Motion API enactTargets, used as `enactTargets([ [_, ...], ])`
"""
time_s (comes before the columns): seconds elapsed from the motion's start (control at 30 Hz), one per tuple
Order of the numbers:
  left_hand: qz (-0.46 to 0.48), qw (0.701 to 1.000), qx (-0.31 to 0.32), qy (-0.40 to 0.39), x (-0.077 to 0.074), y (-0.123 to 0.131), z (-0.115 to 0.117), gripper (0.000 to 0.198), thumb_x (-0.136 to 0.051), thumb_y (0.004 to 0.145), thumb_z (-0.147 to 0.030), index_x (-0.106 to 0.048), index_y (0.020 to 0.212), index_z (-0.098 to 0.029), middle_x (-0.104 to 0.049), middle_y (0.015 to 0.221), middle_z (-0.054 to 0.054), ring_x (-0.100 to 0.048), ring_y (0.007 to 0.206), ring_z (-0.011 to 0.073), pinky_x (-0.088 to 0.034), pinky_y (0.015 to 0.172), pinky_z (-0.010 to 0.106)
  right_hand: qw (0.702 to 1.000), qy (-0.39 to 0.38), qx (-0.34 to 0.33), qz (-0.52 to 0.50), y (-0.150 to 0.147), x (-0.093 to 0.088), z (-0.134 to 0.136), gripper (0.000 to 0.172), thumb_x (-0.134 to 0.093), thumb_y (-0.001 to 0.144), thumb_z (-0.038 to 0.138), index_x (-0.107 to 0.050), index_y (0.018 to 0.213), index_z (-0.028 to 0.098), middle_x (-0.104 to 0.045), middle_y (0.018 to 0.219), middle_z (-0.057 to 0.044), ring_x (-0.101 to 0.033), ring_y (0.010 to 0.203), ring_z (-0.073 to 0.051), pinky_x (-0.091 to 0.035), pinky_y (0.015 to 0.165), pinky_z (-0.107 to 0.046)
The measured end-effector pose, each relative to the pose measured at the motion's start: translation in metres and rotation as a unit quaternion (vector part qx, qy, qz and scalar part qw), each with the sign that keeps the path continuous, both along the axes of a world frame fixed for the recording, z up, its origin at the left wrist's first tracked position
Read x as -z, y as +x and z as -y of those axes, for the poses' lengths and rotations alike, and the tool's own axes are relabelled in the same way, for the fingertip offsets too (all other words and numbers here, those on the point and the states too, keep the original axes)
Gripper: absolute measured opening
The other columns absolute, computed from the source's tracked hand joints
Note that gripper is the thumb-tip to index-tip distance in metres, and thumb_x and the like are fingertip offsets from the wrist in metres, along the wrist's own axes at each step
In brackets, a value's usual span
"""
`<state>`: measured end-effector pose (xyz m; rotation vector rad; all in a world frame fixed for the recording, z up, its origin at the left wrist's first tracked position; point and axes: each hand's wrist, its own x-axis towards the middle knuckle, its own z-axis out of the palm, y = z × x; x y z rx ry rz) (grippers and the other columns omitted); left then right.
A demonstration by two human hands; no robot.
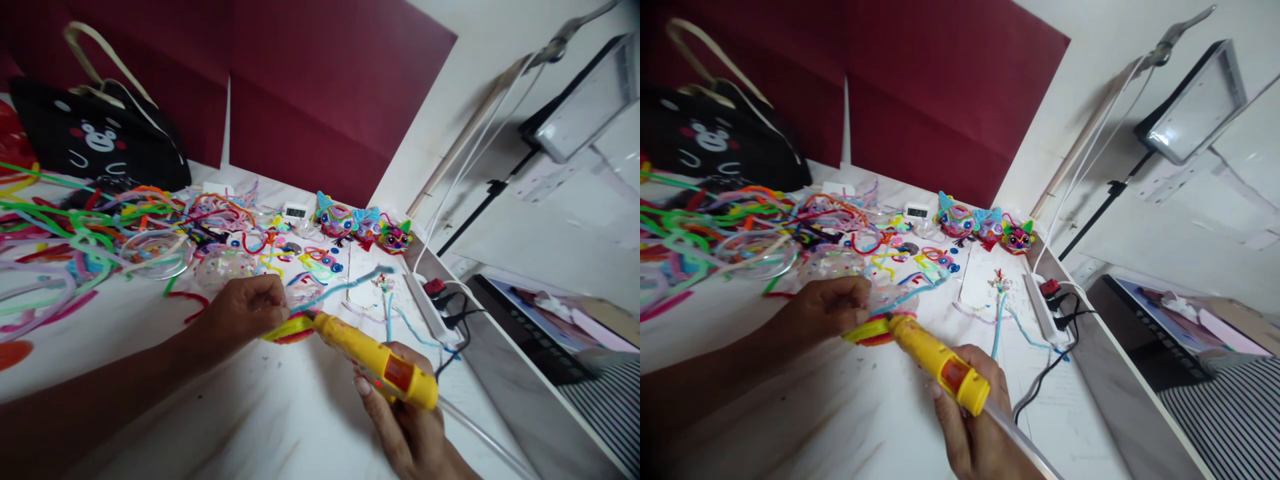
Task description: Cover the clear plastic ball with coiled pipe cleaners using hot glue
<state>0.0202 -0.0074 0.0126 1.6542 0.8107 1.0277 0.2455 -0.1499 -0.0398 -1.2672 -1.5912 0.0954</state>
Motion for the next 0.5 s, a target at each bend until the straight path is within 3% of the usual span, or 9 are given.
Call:
enactTargets([
  [0.5,0.033,0.998,0.007,-0.061,0.0005,-0.0025,-0.0042,0.023,-0.067,0.063,-0.027,-0.046,0.057,-0.02,-0.044,0.055,-0.006,-0.034,0.049,0.0081,-0.027,0.044,0.021,1.0,0.005,-0.005,-0.013,-0.0014,-0.0074,-0.0008,0.03,-0.061,0.097,0.033,-0.055,0.125,0.025,-0.066,0.107,-0.01,-0.07,0.084,-0.021,-0.062,0.069,-0.03],
])
